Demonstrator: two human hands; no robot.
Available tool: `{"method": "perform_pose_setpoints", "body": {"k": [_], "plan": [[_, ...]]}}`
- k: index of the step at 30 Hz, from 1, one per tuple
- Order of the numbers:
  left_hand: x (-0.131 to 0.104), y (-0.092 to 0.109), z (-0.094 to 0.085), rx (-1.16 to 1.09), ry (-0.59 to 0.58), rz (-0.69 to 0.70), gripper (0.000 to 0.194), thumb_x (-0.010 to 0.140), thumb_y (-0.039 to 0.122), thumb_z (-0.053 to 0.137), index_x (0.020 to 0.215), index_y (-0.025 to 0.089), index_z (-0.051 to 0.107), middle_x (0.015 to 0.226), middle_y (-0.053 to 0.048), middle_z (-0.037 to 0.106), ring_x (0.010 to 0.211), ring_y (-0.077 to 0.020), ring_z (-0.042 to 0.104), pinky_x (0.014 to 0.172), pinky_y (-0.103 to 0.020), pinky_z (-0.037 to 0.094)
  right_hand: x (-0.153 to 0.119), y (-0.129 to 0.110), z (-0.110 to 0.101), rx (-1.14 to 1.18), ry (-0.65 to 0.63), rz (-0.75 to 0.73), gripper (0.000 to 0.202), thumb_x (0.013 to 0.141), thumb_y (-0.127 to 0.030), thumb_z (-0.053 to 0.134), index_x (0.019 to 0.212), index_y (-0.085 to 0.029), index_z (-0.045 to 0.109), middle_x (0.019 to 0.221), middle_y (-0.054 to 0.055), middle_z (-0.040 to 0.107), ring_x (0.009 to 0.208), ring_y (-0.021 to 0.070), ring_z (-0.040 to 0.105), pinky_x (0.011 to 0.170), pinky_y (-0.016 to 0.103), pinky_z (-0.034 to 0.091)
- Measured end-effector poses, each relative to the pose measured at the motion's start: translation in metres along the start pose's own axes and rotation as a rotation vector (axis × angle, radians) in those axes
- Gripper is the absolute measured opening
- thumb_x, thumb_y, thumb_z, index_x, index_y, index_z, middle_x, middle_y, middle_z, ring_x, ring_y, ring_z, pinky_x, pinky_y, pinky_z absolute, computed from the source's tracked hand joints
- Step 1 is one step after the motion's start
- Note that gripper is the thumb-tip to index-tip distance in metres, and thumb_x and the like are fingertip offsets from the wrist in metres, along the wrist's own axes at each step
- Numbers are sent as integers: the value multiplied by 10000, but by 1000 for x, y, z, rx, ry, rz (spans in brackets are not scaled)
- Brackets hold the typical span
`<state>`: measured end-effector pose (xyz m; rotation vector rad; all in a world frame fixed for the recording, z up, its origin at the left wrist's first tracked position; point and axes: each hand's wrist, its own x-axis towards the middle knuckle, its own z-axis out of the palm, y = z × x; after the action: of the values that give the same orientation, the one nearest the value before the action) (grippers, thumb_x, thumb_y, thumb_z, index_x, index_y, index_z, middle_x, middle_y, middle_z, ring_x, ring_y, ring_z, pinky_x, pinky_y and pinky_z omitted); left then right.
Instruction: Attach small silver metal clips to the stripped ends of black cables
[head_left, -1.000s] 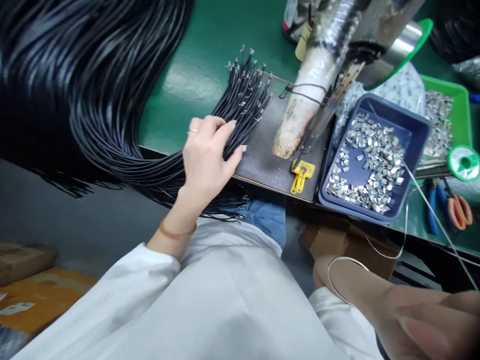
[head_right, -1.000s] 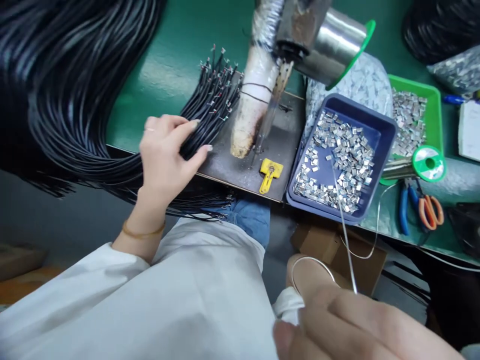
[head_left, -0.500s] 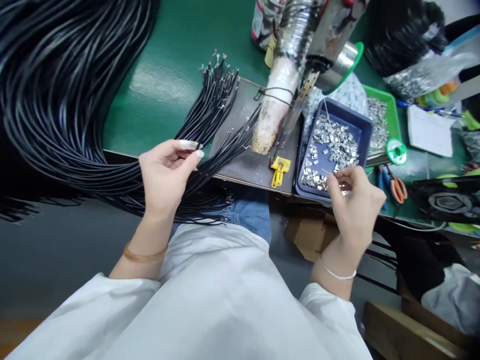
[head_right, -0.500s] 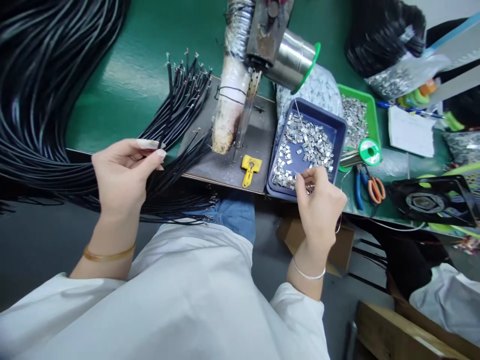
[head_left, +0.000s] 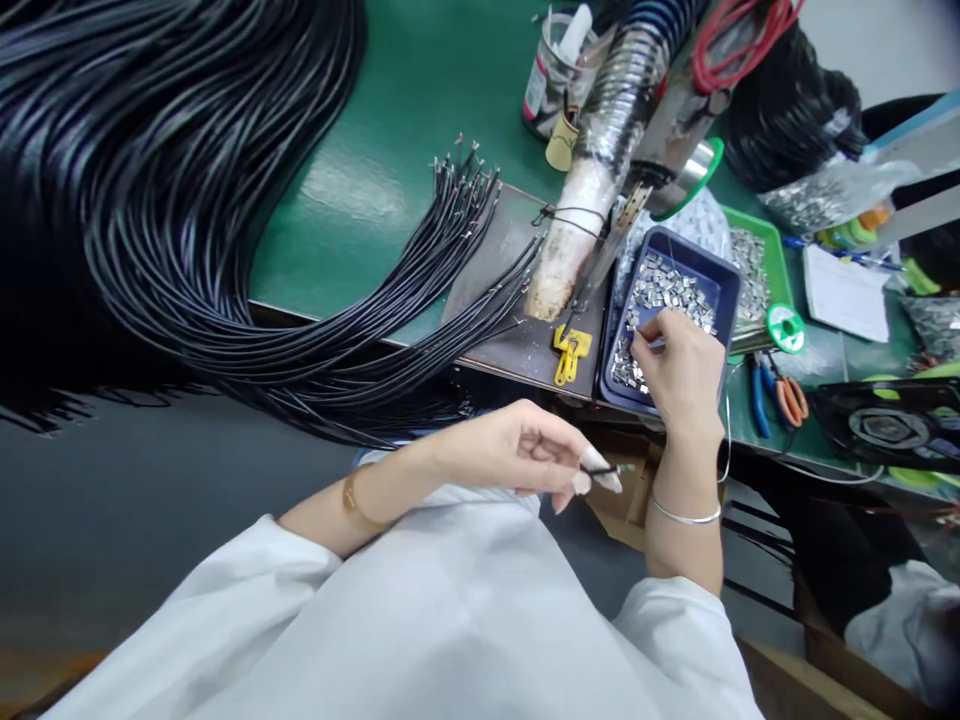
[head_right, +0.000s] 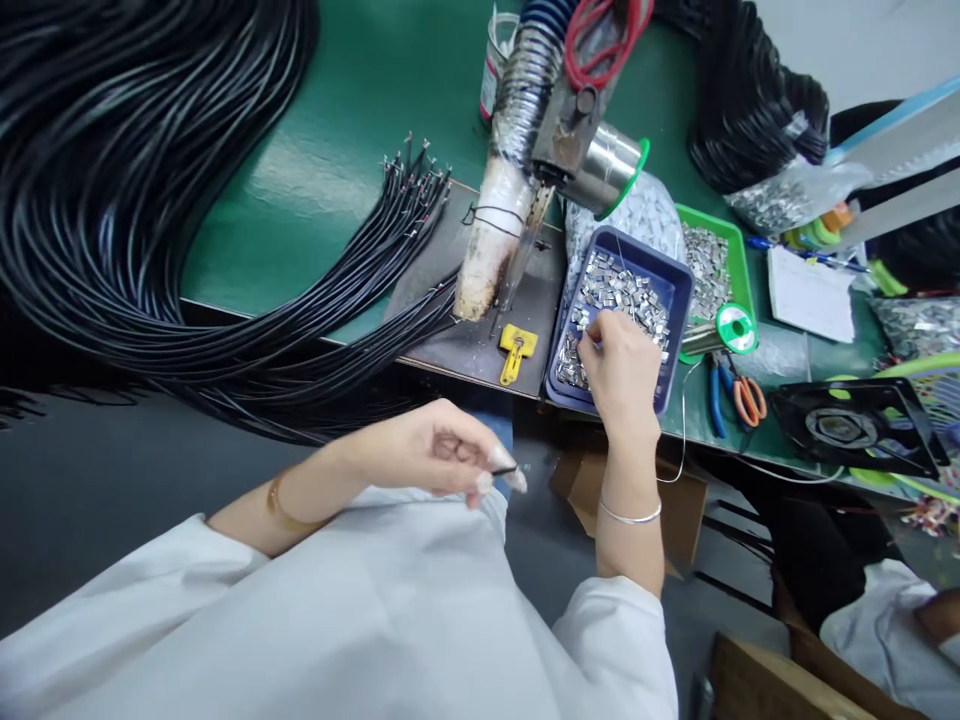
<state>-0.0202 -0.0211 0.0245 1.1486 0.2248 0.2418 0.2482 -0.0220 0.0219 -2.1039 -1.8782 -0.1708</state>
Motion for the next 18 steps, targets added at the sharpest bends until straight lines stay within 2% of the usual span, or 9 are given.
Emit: {"method": "perform_pose_setpoints", "body": {"k": [2, 3, 6, 8, 10, 12, 14, 16, 18], "plan": [[8, -17, 3, -38, 272, 49, 253, 852, 338, 691, 939, 114, 770, 584, -22, 672, 437, -77, 456, 433, -208, 371, -2, -1, 1, 17, 54, 29, 100, 801, -180, 567, 728, -228, 516, 762, -2, 609, 669, 138, 533, 683, 305, 430], [9, -24, 1, 32, 430, 87, 249, 868, 339, 669, 894, 115, 774, 573, -21, 656, 472, -90, 487, 469, -215, 394, -4, -1, 1, 46, 94, 52, 96, 803, -187, 565, 731, -229, 517, 752, -6, 608, 652, 134, 531, 675, 304, 439], [-1, -34, -14, 509, 905, 250, 185, 869, 263, 653, 833, 152, 796, 698, -40, 697, 586, -111, 547, 569, -233, 412, -14, 1, -1, 153, 258, 124, 68, 807, -207, 578, 749, -228, 549, 749, 3, 620, 680, 152, 579, 623, 297, 468], [-10, -32, -29, 797, 1098, 283, 180, 862, 208, 642, 913, 168, 810, 724, -36, 700, 575, -111, 534, 595, -245, 404, -20, 1, -3, 207, 363, 150, 88, 801, -224, 614, 734, -226, 558, 794, 25, 649, 754, 178, 629, 562, 286, 463], [-15, -25, -44, 944, 1197, 278, 209, 868, 189, 622, 955, 176, 811, 741, -45, 712, 614, -130, 573, 634, -258, 417, -24, -3, -6, 264, 441, 171, 123, 791, -229, 654, 715, -223, 557, 835, 35, 674, 767, 189, 662, 526, 283, 463], [-15, -16, -54, 980, 1242, 287, 205, 867, 194, 619, 944, 179, 807, 793, -58, 742, 657, -142, 597, 658, -266, 427, -27, -12, -11, 361, 496, 208, 153, 790, -231, 683, 713, -221, 551, 829, 21, 680, 702, 179, 687, 521, 291, 483], [-10, -8, -57, 864, 1209, 287, 157, 844, 214, 636, 832, 173, 787, 760, -45, 741, 625, -130, 582, 625, -256, 426, -31, -25, -17, 528, 523, 254, 190, 795, -242, 709, 721, -220, 535, 813, 2, 679, 651, 175, 715, 523, 294, 515], [-5, -3, -53, 593, 1038, 248, 133, 811, 223, 651, 732, 155, 733, 654, -29, 710, 535, -104, 541, 541, -232, 403, -37, -42, -22, 734, 505, 260, 213, 793, -232, 727, 730, -218, 524, 825, -5, 687, 692, 185, 747, 529, 287, 556], [1, -3, -43, 279, 787, 167, 85, 779, 206, 656, 724, 146, 679, 565, -11, 675, 435, -74, 467, 452, -207, 348, -45, -60, -22, 894, 442, 220, 190, 805, -201, 724, 736, -207, 546, 836, -8, 701, 703, 172, 753, 528, 268, 580]]}}
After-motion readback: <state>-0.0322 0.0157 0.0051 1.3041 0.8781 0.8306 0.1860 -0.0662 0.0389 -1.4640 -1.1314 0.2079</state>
